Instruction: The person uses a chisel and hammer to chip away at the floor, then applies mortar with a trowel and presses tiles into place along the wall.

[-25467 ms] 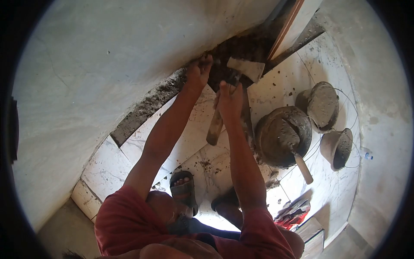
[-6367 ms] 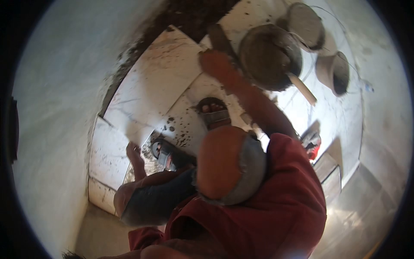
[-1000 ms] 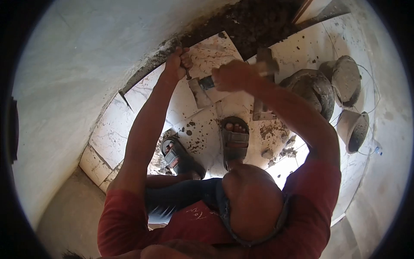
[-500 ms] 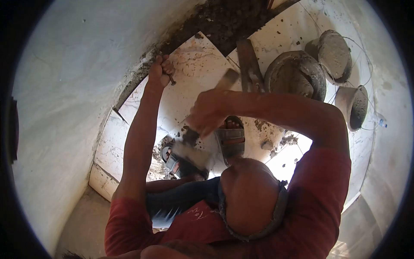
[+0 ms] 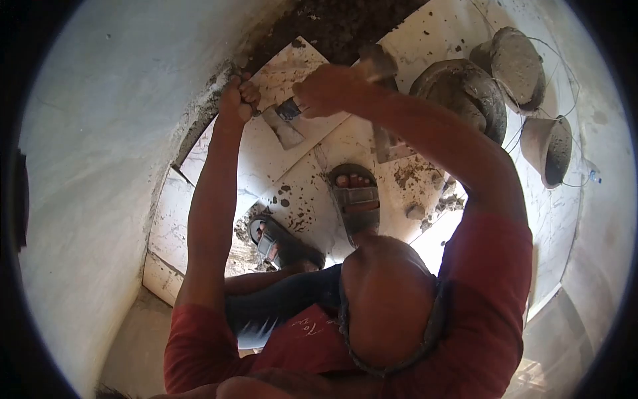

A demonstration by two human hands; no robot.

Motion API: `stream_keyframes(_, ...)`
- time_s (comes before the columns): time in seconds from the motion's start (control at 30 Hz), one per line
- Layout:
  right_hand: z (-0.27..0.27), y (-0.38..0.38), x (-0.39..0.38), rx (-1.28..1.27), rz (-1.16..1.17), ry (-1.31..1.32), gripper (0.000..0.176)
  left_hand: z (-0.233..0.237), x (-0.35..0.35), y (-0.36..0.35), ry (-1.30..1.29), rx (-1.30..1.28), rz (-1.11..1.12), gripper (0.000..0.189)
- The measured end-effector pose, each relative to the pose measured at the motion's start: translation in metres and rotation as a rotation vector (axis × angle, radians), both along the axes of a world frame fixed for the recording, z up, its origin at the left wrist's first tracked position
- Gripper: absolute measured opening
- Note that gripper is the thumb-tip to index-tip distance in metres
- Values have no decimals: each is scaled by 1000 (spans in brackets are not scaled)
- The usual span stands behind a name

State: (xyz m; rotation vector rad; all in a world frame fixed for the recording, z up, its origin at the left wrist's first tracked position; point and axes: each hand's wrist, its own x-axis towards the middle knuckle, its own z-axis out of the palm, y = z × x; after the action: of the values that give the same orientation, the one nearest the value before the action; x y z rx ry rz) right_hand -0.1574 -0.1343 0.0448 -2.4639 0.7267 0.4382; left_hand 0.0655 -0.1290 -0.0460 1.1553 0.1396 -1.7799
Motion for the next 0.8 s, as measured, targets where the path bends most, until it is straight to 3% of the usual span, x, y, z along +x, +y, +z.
stream_keyframes(0.07, 14, 12, 3, 114, -78, 168, 47, 1, 2, 3, 29, 25, 13, 33)
stream_keyframes(0.13, 43, 30, 10, 243, 110, 105, 46, 5, 0, -5, -20, -2, -33, 33)
stream_keyframes(0.23, 41, 45, 8, 144, 248, -94, 49, 1, -1, -5, 17, 29, 4, 32)
stream_keyframes(0.5, 41, 50, -4, 135, -7, -60, 53, 9, -11, 24, -86, -1, 23, 33)
stream_keyframes(0.63, 42, 49, -8, 184, -21, -43, 49, 12, -15, 29, -105, -24, 62, 33)
stream_keyframes(0.8, 26, 61, -17, 40, 52, -243, 42, 13, -21, 37, -109, -52, 96, 33)
